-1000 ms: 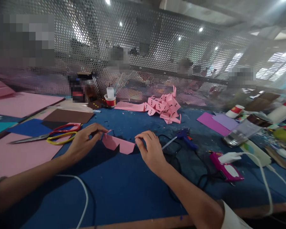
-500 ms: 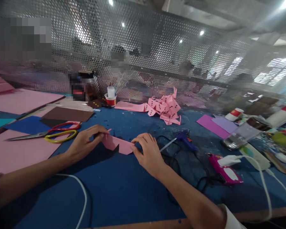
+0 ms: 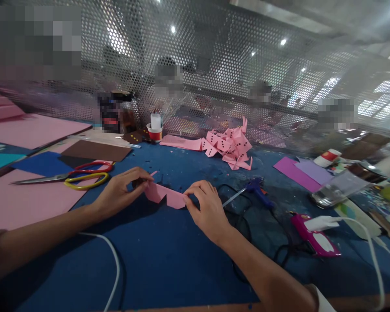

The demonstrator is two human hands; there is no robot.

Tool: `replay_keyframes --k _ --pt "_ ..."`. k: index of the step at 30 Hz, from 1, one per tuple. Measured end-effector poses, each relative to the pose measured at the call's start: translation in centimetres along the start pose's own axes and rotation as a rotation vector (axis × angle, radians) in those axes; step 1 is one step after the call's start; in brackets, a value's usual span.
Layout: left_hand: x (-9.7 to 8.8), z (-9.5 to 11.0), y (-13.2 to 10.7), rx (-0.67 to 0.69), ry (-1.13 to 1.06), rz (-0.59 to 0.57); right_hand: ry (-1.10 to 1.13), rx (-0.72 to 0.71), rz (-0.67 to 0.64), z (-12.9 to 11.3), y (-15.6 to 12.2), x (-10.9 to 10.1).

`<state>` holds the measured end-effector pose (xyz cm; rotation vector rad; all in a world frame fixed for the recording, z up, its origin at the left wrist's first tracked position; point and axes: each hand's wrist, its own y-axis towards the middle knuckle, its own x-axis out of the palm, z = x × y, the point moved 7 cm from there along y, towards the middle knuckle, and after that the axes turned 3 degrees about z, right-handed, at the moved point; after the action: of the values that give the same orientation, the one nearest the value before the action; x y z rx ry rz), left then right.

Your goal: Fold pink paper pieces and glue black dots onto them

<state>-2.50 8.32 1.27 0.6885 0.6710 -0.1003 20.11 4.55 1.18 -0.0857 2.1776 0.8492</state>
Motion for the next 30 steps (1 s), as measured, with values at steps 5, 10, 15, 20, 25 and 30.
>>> replay_keyframes --k 5,10,15,20,25,30 --pt "0.1 0.08 -0.07 0.046 0.024 0.01 0.008 -0.007 0.003 -0.16 -0.12 -0.03" --pt "0.12 0.27 -0.26 0.074 0.023 0.002 0.011 0.011 -0.001 -0.06 -0.17 -0.13" --pt "0.14 0.2 -0.38 0.078 0.0 0.001 0.027 0.007 -0.002 0.1 -0.07 0.0" --pt "0.38 -0.15 -0.43 0.081 -0.006 0.01 0.024 0.027 -0.005 0.35 -0.15 0.22" --pt "0.45 -0.15 -0.58 0.086 -0.009 0.008 0.023 0.035 -0.004 0.23 -0.15 0.34" --pt "0.49 -0.01 -0.6 0.081 -0.004 0.0 0.035 0.025 0.018 0.17 -0.16 0.33"
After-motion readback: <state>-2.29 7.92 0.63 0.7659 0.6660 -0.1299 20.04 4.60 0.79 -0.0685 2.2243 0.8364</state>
